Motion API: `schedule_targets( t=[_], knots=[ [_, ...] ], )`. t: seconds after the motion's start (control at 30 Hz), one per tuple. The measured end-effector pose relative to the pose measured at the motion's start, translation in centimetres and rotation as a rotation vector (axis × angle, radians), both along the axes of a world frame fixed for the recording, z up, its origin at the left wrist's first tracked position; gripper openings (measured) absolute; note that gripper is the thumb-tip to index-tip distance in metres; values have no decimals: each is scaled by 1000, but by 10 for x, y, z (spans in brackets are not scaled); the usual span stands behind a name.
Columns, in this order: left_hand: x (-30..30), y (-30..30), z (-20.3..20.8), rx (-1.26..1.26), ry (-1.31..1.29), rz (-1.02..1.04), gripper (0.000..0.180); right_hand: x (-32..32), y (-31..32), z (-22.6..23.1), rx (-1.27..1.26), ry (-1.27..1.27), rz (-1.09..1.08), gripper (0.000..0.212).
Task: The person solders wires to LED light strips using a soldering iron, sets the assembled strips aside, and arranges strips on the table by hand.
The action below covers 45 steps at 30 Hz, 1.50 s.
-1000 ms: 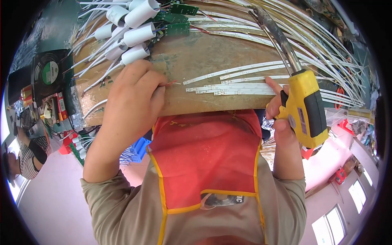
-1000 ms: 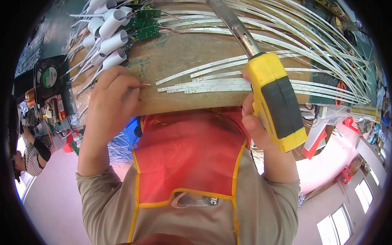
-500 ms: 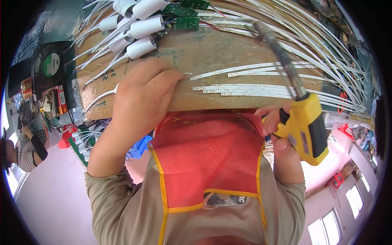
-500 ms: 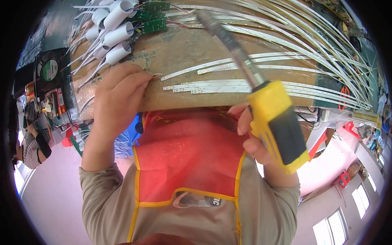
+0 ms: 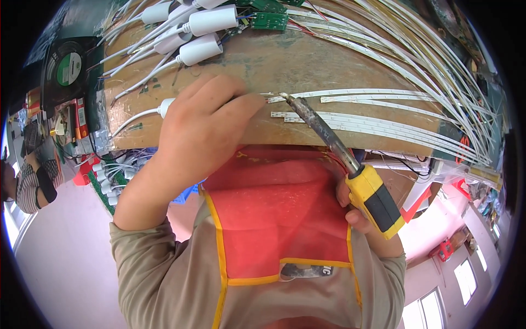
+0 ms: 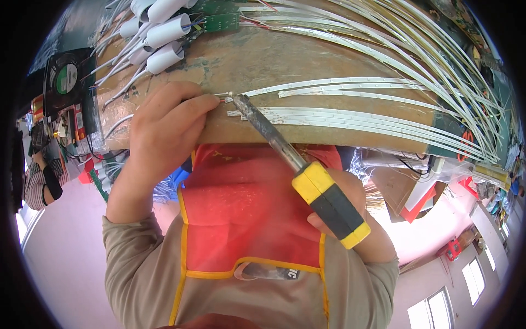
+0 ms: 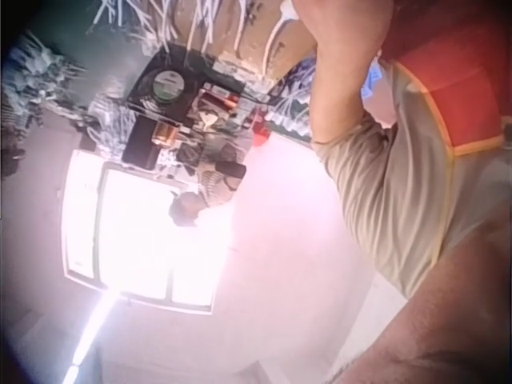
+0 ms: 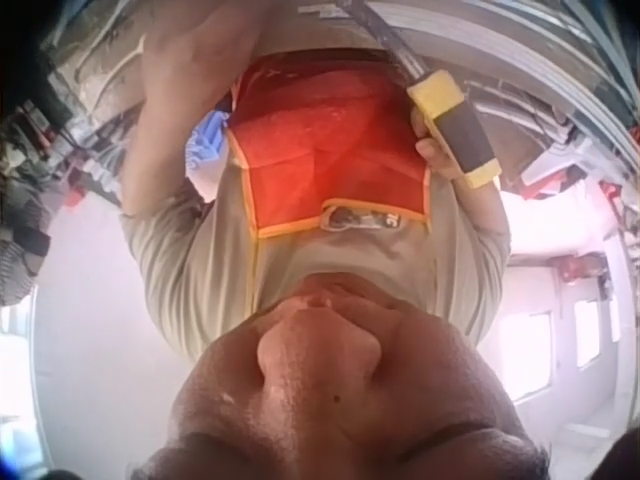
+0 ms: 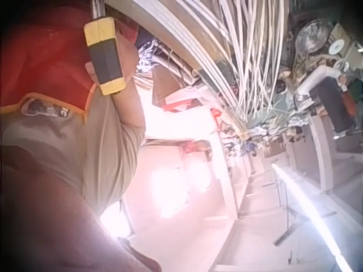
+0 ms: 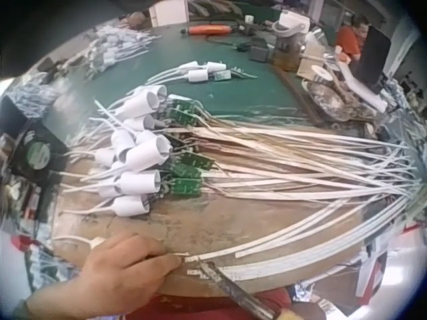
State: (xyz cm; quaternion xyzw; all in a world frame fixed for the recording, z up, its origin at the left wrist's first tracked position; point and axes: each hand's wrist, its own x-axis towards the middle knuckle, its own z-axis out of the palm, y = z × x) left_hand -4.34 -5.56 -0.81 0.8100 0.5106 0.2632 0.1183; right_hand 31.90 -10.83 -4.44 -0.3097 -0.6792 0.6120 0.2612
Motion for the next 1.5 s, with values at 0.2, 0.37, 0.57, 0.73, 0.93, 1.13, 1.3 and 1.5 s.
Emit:
schedule_targets(
  t=[0.2, 0.37, 0.57, 0.73, 0.93, 1.13, 1.3, 1.5],
  knots=[
    [1, -1, -1, 11, 5, -8, 23, 2, -4, -6, 108, -58, 1, 45],
    [2, -2, 0, 10, 14, 3, 23, 1, -4, -5, 90, -107, -8, 44],
    [1, -2, 2, -21, -2, 8, 28, -4, -2, 0, 35, -180, -13, 32],
    [2, -2, 1, -18, -17, 13, 28, -8, -1, -1, -15, -137, -29, 31],
    [1, -2, 1, -28, -20, 13, 27, -10, -3, -4, -49, -80, -65, 31],
    [0, -2, 1, -45, -47, 16, 26, -10, -2, -5, -12, -69, -74, 31],
    [1, -2, 2, -49, -37, 19, 26, -11, -2, -5, 2, -46, -98, 31],
    [1, -1, 1, -20, -17, -3, 28, -11, -1, -2, 9, -103, -78, 32]
  ],
)
